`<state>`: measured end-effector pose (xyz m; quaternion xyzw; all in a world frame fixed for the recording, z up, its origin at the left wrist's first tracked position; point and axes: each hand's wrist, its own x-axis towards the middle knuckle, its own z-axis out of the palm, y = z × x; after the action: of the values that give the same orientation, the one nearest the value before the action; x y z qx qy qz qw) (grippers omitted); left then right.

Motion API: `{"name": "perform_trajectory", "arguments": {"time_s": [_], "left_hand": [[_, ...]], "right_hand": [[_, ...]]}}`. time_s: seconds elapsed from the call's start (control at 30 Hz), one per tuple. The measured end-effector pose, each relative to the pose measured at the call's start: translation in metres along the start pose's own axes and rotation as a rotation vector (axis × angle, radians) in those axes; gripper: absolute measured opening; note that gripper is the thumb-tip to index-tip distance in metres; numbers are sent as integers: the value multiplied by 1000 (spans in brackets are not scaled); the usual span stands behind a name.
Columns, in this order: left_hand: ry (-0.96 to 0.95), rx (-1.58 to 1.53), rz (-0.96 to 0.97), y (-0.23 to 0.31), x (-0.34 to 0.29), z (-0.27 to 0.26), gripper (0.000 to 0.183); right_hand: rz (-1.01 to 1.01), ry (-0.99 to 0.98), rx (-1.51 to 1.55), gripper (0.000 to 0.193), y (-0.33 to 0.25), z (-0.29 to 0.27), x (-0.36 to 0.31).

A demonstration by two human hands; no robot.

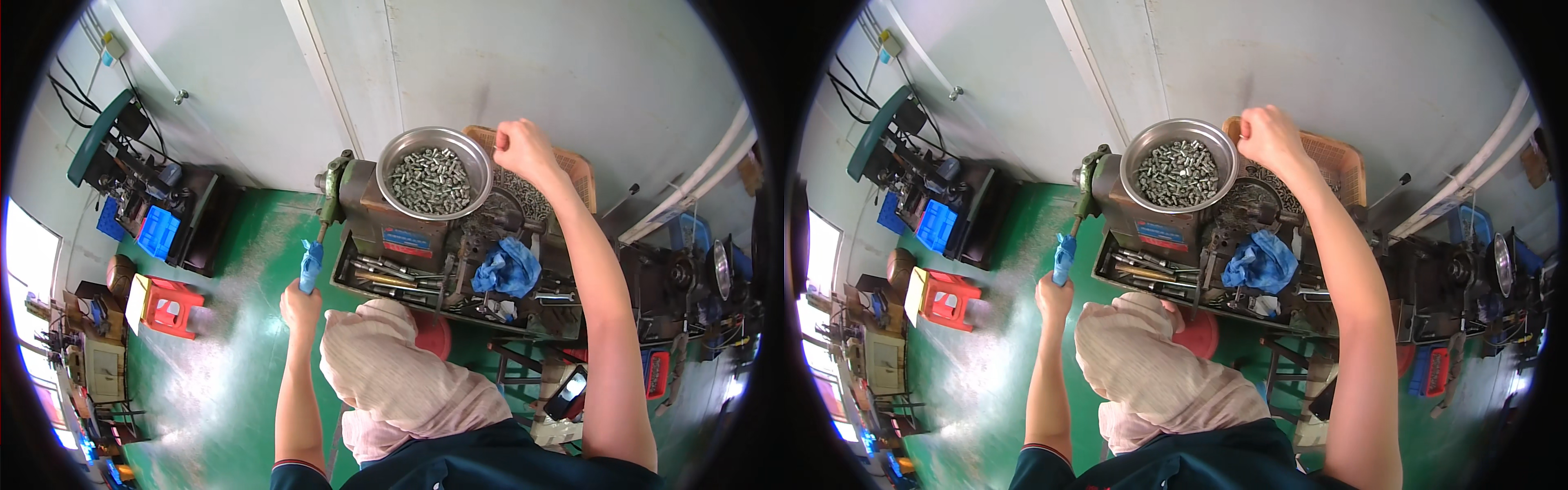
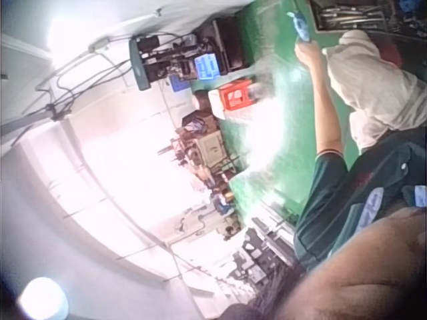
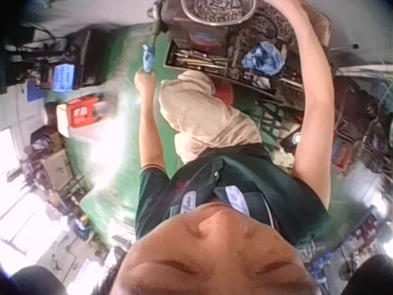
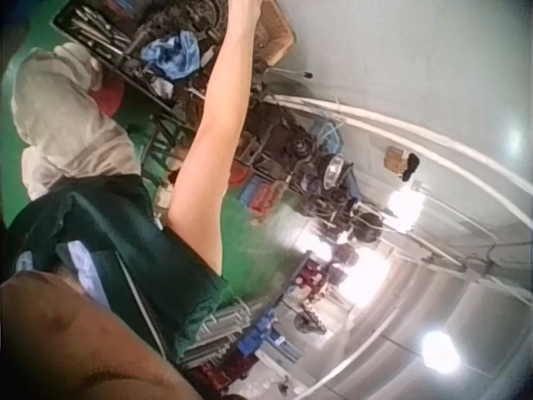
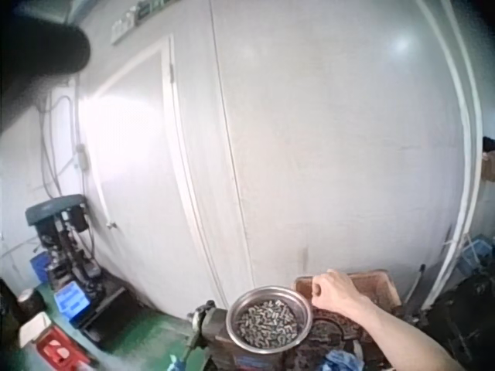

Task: Picking small metal screws from a bowl and processing them at a workstation using a handheld tool.

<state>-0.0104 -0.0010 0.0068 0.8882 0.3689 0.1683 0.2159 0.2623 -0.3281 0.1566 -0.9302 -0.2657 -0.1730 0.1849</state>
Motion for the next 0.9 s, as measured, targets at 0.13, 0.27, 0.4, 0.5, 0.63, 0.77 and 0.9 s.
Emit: {"name": "perform_trajectory", "arguments": {"time_s": [0.13,0.27,0.4,0.5,0.63,0.77,0.9], "left_hand": [[9,0,-8,1,-1,-3,14],[-8,-2,4,0,2,3,14],[-23,19,-3,-6,2,0,17],[-20,-14,-30,0,-1,-3,17],[-12,-10,-7,1,-1,-3,18],[-15,-19,-9,1,-1,-2,18],[-4,-30,-7,0,-2,-4,18]], "right_hand": [[132,-130,254,8,22,41,-32],[277,-284,655,19,52,115,-65],[301,-353,557,19,31,108,-70],[302,-369,568,20,28,105,-69],[290,-373,536,19,34,111,-70],[269,-345,594,16,39,118,-70],[259,-359,532,17,26,106,-69]]}}
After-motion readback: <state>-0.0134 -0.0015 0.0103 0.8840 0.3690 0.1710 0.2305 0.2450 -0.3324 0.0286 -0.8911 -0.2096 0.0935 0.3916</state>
